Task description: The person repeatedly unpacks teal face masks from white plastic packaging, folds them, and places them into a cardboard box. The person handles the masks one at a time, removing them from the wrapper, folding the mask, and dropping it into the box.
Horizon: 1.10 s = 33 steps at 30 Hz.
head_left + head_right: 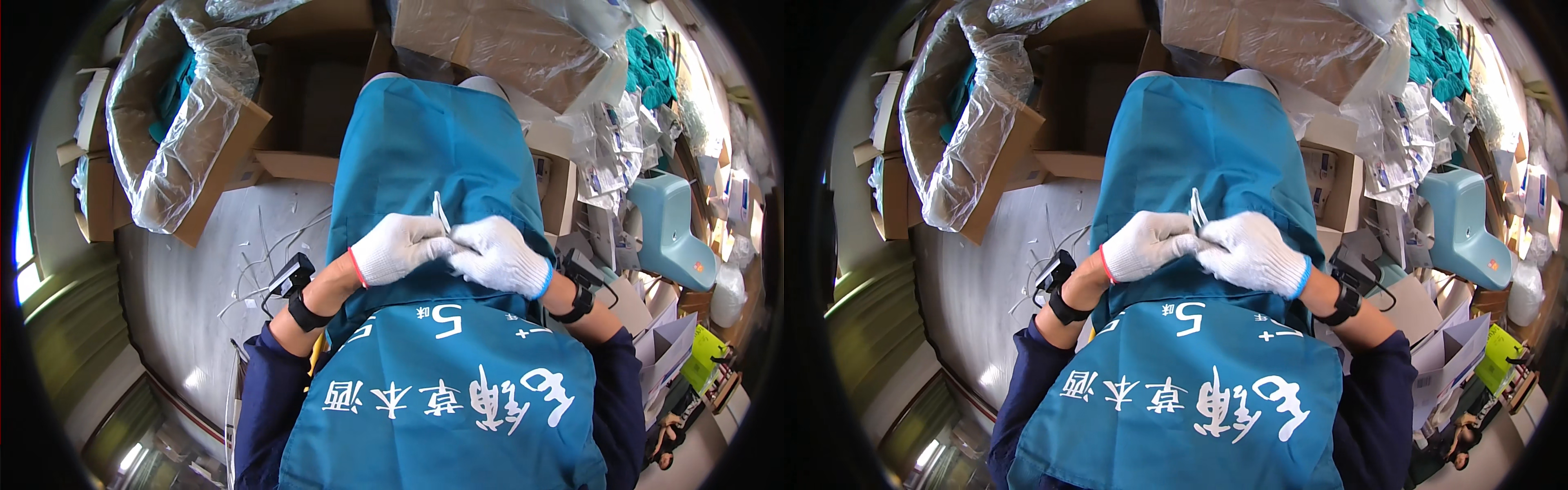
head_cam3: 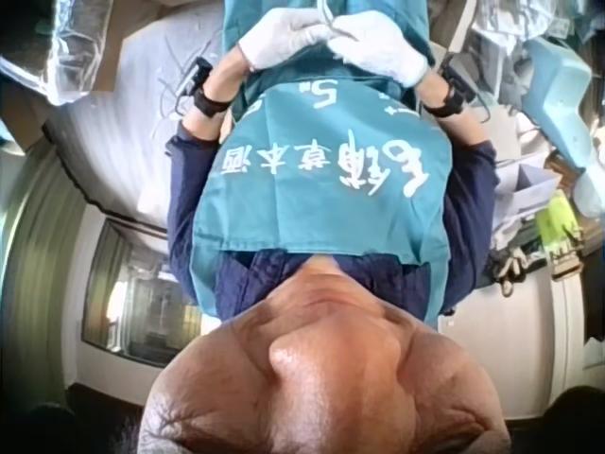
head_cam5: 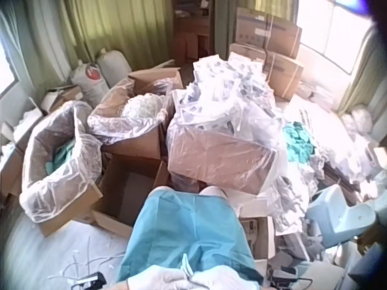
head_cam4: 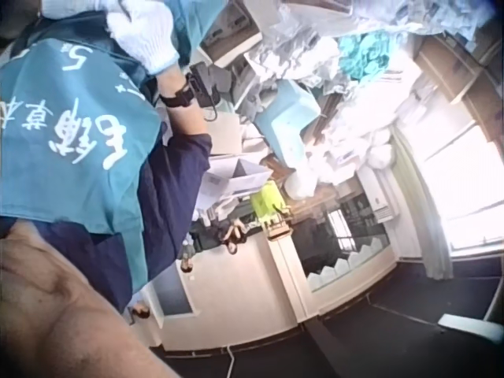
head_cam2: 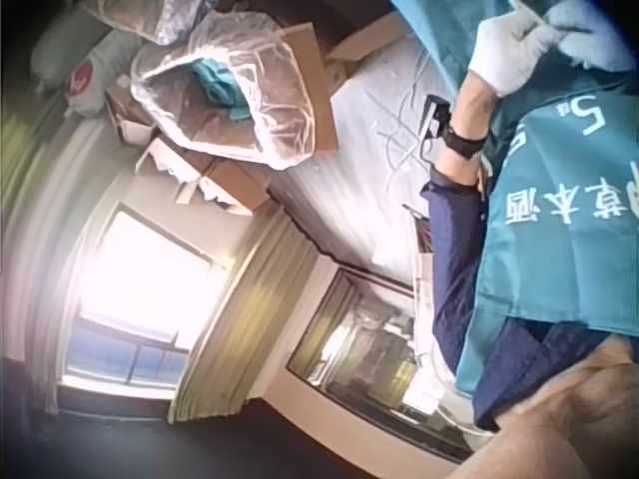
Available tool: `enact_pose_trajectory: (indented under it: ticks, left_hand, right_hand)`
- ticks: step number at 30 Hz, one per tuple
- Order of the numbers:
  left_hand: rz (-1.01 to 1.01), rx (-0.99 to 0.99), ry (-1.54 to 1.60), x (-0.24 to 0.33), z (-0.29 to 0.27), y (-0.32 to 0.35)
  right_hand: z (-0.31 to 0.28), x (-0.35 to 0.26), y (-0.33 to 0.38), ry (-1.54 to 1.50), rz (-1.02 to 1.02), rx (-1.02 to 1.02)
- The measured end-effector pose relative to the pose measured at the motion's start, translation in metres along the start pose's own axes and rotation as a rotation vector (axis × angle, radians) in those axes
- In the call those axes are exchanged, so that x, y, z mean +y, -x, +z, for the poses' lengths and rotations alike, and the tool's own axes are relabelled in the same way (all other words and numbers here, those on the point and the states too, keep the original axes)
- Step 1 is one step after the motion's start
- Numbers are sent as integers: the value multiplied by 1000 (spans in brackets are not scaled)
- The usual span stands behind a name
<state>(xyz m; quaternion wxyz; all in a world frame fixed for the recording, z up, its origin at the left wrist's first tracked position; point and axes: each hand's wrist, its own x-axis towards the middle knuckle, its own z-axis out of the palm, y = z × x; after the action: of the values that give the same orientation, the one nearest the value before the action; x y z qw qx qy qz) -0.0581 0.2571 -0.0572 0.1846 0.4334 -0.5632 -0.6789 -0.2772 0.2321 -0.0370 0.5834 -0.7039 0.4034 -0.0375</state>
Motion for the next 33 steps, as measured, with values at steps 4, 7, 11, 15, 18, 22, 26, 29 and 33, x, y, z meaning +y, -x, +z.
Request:
enact_pose_trajectory:
  ticks: [4,7,11,15,18,22,26,29,33]
  left_hand:
    - [-85,-126,61,17,-9,28]
    - [-63,-276,-4,22,-25,53]
    - [-44,-298,-37,30,-37,67]
    - [-99,-339,-13,28,-48,76]
    - [-160,-352,-23,29,-55,79]
    - [-188,-347,-13,39,-62,81]
    - [-146,-223,-200,28,-103,102]
    - [-397,203,70,26,-152,145]
    - [-351,482,423,32,-136,106]
  right_hand:
    - [13,7,28,-238,-114,-27]
    - [23,12,41,-168,-253,-75]
    - [29,11,44,-180,-321,-33]
    - [36,18,48,-231,-305,-47]
    - [38,18,49,-254,-280,-52]
    - [39,12,50,-315,-265,0]
    - [38,30,60,-387,-189,15]
    - [45,42,72,-454,-99,130]
    - [37,8,55,-847,212,126]
